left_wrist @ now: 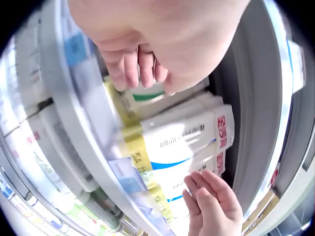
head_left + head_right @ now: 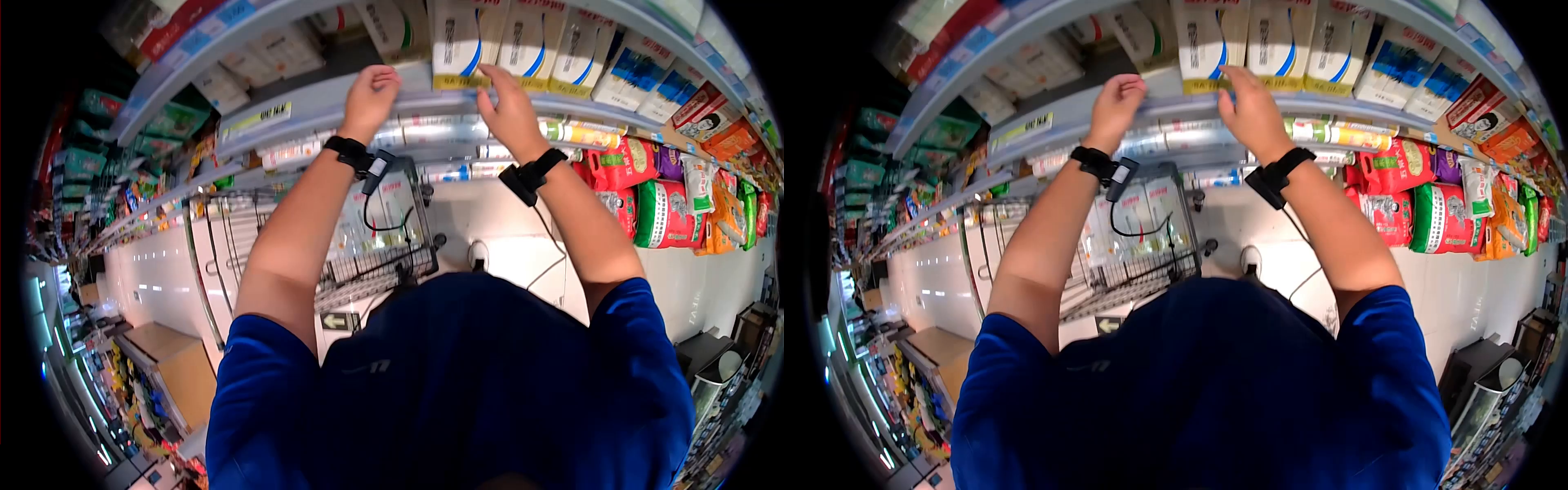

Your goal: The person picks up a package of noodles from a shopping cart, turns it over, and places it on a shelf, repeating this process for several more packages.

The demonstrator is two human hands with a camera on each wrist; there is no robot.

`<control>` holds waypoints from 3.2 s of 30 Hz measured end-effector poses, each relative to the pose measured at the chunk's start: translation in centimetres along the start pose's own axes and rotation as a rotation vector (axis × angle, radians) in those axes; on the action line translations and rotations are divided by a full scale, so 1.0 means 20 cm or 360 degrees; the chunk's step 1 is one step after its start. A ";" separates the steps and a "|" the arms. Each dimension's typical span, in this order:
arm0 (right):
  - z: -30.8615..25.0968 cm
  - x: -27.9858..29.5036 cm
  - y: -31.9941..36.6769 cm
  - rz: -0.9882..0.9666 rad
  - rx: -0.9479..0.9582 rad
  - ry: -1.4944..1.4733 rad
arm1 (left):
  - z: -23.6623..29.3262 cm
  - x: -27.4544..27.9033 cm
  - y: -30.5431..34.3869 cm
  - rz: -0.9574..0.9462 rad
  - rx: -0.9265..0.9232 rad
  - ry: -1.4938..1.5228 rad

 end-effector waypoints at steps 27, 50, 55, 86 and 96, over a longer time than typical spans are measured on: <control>-0.06 -2.08 1.52 -0.1053 -0.2196 -0.1226 | -1.53 1.26 2.14 0.0337 0.1949 0.0690; 0.89 -2.18 2.18 -0.0924 -0.1915 0.0087 | -2.37 0.05 1.81 -0.0155 0.1527 0.0463; 0.74 -2.22 2.01 -0.1144 -0.1548 0.0289 | -2.19 0.10 1.71 0.0240 0.1369 0.0085; -0.74 -1.08 0.76 -0.1030 -0.1507 -0.2196 | -0.01 0.58 1.25 -0.0191 0.0893 0.0865; -0.82 -0.70 0.40 -0.1087 -0.0686 -0.1046 | 0.41 0.58 1.02 -0.0288 0.0484 0.0408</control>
Point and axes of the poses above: each hand's wrist, its own y-axis away from the middle knuckle, its own x-axis out of the back of the hand, z = x × y, the point moved 10 cm from there along -y, towards the middle knuckle
